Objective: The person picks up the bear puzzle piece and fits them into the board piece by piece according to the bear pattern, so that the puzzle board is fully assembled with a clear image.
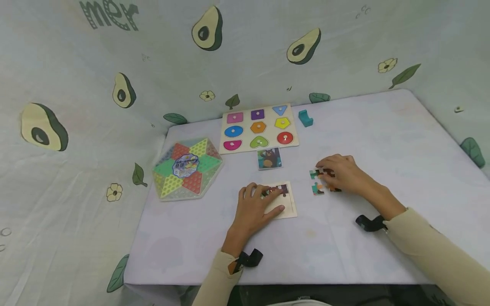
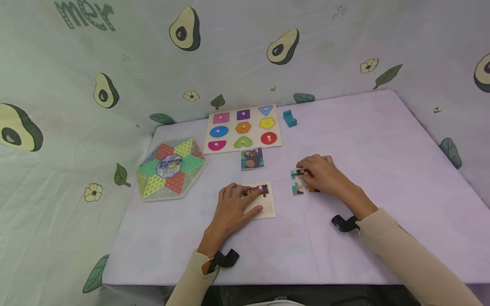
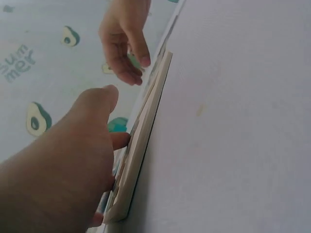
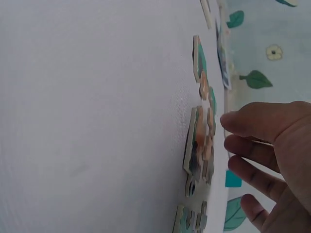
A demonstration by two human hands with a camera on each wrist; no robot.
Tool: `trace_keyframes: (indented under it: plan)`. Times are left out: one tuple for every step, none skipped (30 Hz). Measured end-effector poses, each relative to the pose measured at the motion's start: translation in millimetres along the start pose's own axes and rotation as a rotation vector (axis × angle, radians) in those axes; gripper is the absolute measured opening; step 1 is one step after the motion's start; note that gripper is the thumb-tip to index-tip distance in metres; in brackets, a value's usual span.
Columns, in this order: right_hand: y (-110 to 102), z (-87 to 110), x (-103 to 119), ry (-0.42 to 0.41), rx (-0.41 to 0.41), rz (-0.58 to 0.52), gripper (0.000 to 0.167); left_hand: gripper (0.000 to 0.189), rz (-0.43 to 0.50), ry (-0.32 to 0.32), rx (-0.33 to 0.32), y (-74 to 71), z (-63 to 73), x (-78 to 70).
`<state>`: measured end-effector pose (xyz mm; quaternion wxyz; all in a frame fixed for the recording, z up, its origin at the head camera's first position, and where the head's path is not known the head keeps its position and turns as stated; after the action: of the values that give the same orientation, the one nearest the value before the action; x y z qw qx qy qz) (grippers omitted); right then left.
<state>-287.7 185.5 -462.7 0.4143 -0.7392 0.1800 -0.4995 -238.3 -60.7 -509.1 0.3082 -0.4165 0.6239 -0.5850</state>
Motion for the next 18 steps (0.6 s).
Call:
trace_keyframes:
  plan:
    - [0.7, -0.7, -0.1, -0.006, 0.011, -0.003, 0.032, 0.060, 0.023, -0.005, 0.012, 1.4, 0.6, 1.3]
    - [1.6, -1.5, -0.6, -0.010, 0.021, -0.008, 0.033, 0.062, 0.051, -0.012, 0.024, 2.5, 1.0, 2.7]
    - [2.6, -2.2, -1.2, -0.013, 0.031, -0.012, 0.033, 0.063, 0.078, -0.019, 0.037, 4.0, 1.3, 4.4]
    - [3.4, -2.4, -2.3, -0.014, 0.041, -0.013, 0.033, 0.064, 0.105, -0.023, 0.046, 5.4, 1.2, 5.7]
    - [4.2, -2.6, -4.3, -0.009, 0.048, -0.015, 0.033, 0.065, 0.127, -0.028, 0.053, 6.8, 0.9, 7.4]
    - [4.9, -2.6, -6.1, -0.004, 0.056, -0.014, 0.033, 0.066, 0.151, -0.030, 0.056, 7.6, 0.7, 9.0]
    - [5.6, -2.5, -7.8, 0.002, 0.065, -0.012, 0.033, 0.067, 0.178, -0.033, 0.056, 7.7, 0.5, 10.9]
    - [6.0, -2.4, -9.7, 0.010, 0.071, -0.010, 0.033, 0.068, 0.202, -0.033, 0.053, 7.3, 0.4, 12.8]
    - [6.2, -2.3, -11.0, 0.014, 0.074, -0.007, 0.033, 0.069, 0.226, -0.032, 0.045, 6.6, 0.4, 15.0]
    - [6.2, -2.3, -12.0, 0.016, 0.077, -0.005, 0.033, 0.069, 0.246, -0.029, 0.037, 5.9, 0.6, 17.1]
    - [6.4, -2.3, -12.8, 0.018, 0.081, -0.004, 0.034, 0.070, 0.260, -0.024, 0.028, 5.6, 1.1, 19.2]
    - [6.5, -2.6, -12.4, 0.012, 0.085, -0.006, 0.034, 0.070, 0.278, -0.019, 0.023, 5.1, 1.8, 21.3]
    - [6.6, -2.9, -11.7, 0.005, 0.089, -0.010, 0.035, 0.071, 0.290, -0.014, 0.018, 4.9, 2.9, 23.6]
    - [6.6, -3.5, -10.5, -0.005, 0.093, -0.015, 0.035, 0.071, 0.292, -0.006, 0.017, 5.2, 4.2, 26.1]
    - [6.9, -4.2, -9.0, -0.018, 0.099, -0.018, 0.035, 0.072, 0.295, -0.001, 0.019, 5.8, 5.7, 28.5]
    - [7.3, -4.9, -7.4, -0.029, 0.105, -0.020, 0.036, 0.072, 0.297, 0.003, 0.027, 6.6, 7.3, 30.9]
    - [7.6, -5.8, -5.6, -0.039, 0.110, -0.021, 0.036, 0.073, 0.302, 0.005, 0.035, 7.1, 9.0, 33.5]
    - [7.8, -6.7, -4.5, -0.046, 0.112, -0.020, 0.036, 0.073, 0.309, 0.002, 0.041, 7.3, 10.8, 36.5]
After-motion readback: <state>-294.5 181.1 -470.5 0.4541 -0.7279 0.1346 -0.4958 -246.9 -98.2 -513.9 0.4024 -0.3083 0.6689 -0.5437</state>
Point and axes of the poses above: each hand's wrist, its own z-axis away from the middle knuckle, its own y-axis out of the palm, x = y × z, the point moved 8 cm from there along -z, towards the middle knuckle, and after that the axes turned 12 degrees about -z, right-handed, at the moved point
